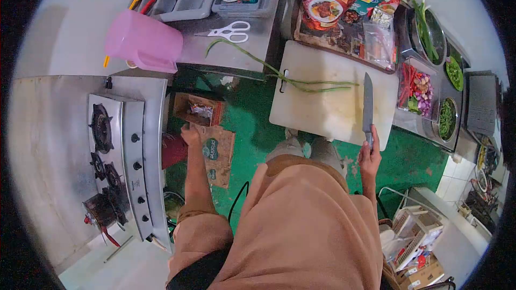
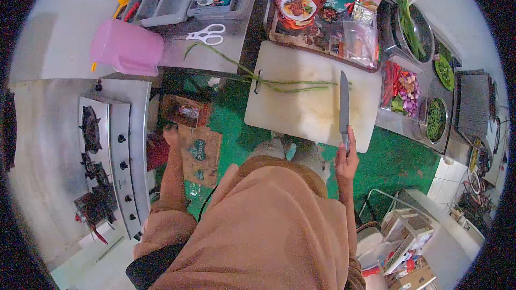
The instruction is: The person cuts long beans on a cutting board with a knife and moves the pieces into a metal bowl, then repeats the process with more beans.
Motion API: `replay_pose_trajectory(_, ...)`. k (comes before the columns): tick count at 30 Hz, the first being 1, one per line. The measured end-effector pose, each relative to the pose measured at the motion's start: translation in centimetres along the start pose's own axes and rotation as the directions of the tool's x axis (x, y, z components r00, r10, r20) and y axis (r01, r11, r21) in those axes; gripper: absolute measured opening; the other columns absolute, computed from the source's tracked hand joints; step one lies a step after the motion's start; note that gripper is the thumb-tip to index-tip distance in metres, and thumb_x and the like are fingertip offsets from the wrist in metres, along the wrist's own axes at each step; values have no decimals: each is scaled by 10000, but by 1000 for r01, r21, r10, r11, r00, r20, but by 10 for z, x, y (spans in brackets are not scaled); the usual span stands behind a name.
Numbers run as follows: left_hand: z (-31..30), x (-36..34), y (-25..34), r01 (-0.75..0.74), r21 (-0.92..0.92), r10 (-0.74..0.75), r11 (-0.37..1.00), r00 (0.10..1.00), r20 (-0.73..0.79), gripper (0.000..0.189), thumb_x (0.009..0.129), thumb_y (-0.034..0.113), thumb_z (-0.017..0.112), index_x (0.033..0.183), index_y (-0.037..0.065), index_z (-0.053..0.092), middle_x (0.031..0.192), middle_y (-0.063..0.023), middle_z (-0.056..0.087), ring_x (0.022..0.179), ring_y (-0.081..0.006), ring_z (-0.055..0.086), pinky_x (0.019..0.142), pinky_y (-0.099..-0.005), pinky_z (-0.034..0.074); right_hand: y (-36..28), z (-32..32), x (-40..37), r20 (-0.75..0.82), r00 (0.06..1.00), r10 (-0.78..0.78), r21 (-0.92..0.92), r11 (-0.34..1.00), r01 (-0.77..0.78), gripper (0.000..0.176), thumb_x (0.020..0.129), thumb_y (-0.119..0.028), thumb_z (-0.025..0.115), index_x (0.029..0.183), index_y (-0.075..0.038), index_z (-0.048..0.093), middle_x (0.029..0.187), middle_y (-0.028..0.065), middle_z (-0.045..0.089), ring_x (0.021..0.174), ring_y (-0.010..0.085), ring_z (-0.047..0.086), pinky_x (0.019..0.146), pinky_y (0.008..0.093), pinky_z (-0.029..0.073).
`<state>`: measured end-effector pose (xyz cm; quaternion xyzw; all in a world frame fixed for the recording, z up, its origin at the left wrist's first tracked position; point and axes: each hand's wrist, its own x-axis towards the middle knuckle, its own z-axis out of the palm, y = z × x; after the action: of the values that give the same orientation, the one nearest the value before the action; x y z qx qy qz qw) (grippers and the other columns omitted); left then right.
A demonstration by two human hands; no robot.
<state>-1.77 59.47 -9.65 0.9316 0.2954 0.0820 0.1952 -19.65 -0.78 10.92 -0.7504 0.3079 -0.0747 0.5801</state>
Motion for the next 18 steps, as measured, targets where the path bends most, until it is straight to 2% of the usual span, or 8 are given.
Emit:
replay_pose_trajectory(1,22,-7,-8,-4,-1,4,1000,1000,3,313,824,148,635,1093,-8,601,1065,-195,632,1010,-390,581,899,-433,457,0,2,-1,-5,1000,19,15,1000,-19,493,996,-154,485,1477,-154,373,601,-66,393,485,30,321,434,204,282)
replay_pose_trajectory(3,88,-20,-23,54,-811,115,582,982,148,250,840,102,614,1071,7,607,1050,-184,625,1016,-381,569,911,-446,440,6,6,-3,-25,999,21,8,1000,-21,496,992,-175,486,1476,-172,379,618,-50,429,497,41,342,448,216,307)
replay_pose_trajectory(5,6,-100,131,-465,-316,499,827,866,32,192,858,70,594,1046,33,614,1025,-161,615,1016,-349,565,915,-443,430,12,5,-7,-88,996,25,-15,1000,-27,498,987,-195,488,1475,-189,385,635,-35,464,510,53,362,461,227,331)
replay_pose_trajectory(8,-29,-161,260,-647,-456,734,611,679,20,180,859,102,614,1032,55,617,1035,-135,607,1026,-327,559,915,-453,423,8,10,-14,-125,992,4,-117,993,-19,497,987,-165,473,1475,-183,379,787,15,607,510,68,363,467,248,353)
replay_pose_trajectory(11,-10,-191,328,-737,-581,907,345,422,4,199,840,108,633,1033,65,618,1061,-125,599,1036,-328,551,910,-452,426,5,15,-17,-93,992,85,-137,986,-97,494,987,-143,458,1472,-171,371,1124,93,660,639,152,579,600,306,485)
replay_pose_trajectory(13,1,-209,371,-779,-572,949,259,314,2,219,833,118,637,1045,73,611,1081,-125,598,1033,-327,549,905,-454,427,13,20,-16,-41,999,-35,-335,942,20,489,986,-129,447,1467,-166,367,1350,157,543,1026,291,649,851,363,509)
replay_pose_trajectory(16,23,-227,409,-795,-566,966,218,258,9,236,827,112,634,1059,82,601,1049,-123,593,1007,-326,550,882,-452,432,2,25,-20,-9,999,41,-327,944,-42,490,983,-130,453,1464,-160,361,1418,179,462,1277,368,472,1038,409,405)
replay_pose_trajectory(18,33,-238,423,-814,-543,971,206,239,10,230,825,115,634,1049,80,597,1019,-120,588,975,-323,549,860,-452,436,6,25,-22,-30,1000,0,-331,944,-10,492,983,-130,456,1464,-160,359,1405,180,475,1255,372,491,1026,410,416)
